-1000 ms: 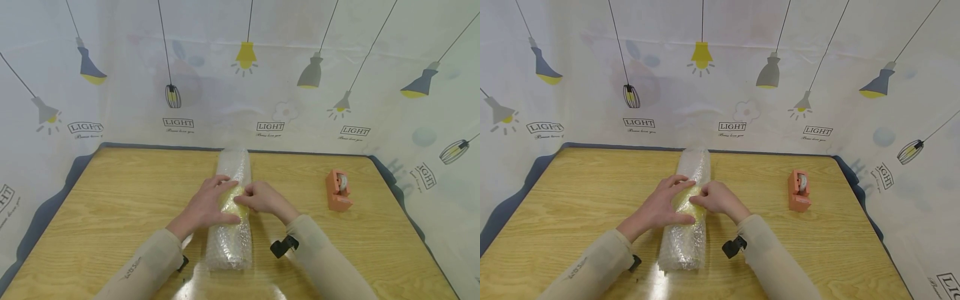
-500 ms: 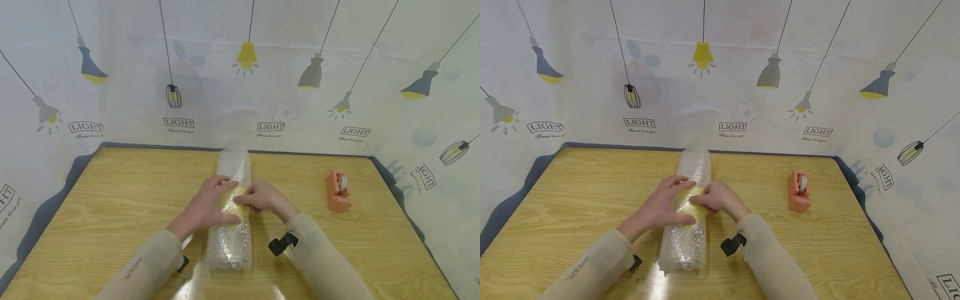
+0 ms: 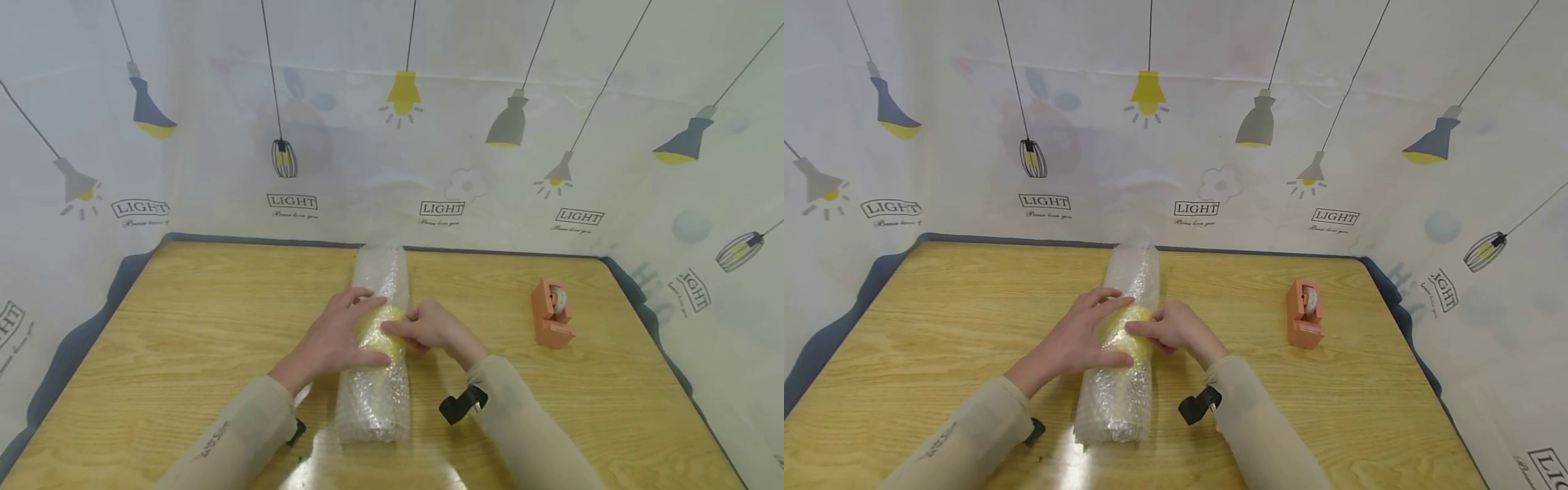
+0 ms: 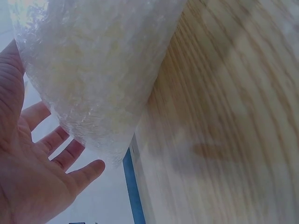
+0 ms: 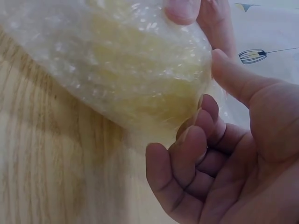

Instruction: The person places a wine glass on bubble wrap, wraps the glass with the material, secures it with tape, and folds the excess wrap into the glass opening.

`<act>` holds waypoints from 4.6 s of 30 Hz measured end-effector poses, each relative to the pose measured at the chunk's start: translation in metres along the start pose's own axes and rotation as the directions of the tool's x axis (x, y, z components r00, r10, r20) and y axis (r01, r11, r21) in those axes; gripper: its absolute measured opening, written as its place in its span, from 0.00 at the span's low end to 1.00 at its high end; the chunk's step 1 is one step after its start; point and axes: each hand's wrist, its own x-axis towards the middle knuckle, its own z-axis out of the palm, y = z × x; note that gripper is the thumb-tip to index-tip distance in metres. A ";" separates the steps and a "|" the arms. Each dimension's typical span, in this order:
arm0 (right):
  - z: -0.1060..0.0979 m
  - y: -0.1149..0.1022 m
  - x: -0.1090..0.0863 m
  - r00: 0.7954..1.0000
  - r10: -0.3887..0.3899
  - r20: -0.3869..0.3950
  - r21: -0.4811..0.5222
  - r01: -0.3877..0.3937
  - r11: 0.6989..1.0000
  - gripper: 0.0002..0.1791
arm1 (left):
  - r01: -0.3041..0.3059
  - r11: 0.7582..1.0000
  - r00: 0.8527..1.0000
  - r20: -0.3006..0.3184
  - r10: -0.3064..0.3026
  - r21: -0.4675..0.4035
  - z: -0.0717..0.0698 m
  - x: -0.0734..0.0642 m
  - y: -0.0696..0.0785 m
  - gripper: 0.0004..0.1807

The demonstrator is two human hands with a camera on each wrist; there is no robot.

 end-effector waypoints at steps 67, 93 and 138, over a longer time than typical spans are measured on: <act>0.014 0.021 0.000 0.998 0.042 -0.040 0.248 -0.031 0.968 0.26 | 0.190 0.905 0.962 -0.110 -0.249 -0.380 0.000 0.005 -0.008 0.47; 0.015 0.018 0.002 0.999 -0.031 -0.043 0.471 0.048 0.881 0.30 | 0.430 0.823 0.902 0.146 -0.406 -0.372 -0.009 0.005 -0.016 0.51; -0.012 -0.001 -0.032 0.750 -0.469 -0.466 0.202 0.606 0.769 0.45 | -0.083 0.843 0.968 -0.244 -0.059 -0.532 -0.036 0.003 0.028 0.39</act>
